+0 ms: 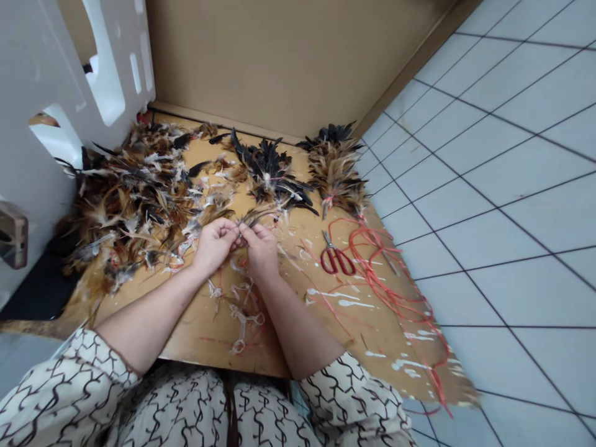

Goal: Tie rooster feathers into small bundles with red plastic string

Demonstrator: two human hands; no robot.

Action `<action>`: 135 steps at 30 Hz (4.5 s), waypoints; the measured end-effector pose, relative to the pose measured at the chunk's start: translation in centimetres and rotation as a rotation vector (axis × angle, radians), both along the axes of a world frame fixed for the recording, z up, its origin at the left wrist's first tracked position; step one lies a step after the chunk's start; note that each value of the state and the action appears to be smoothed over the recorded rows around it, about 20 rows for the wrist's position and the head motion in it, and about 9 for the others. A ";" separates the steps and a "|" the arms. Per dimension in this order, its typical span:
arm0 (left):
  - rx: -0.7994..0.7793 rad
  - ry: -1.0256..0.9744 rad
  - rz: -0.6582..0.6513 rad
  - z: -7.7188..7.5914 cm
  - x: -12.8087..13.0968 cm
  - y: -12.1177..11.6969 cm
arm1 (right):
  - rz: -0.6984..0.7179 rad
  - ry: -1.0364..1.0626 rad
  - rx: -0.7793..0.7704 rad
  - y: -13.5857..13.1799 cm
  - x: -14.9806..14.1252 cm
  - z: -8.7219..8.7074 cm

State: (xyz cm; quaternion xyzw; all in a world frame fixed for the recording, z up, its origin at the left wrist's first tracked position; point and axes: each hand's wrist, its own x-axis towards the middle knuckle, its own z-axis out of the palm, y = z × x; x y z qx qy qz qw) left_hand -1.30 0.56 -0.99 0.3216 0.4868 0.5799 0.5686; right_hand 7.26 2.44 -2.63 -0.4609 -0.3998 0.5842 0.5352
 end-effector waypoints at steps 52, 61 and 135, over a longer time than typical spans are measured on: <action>-0.014 0.043 0.004 3.4 -1.0 0.5 | 0.009 0.277 -0.043 -0.2 1.2 0.2; -0.169 -0.205 -0.170 0.9 0.0 -0.8 | 0.187 0.226 0.011 -1.0 1.6 0.1; -0.172 -0.166 -0.272 -0.1 -0.8 -0.3 | 0.169 0.127 -0.014 -0.5 1.9 0.3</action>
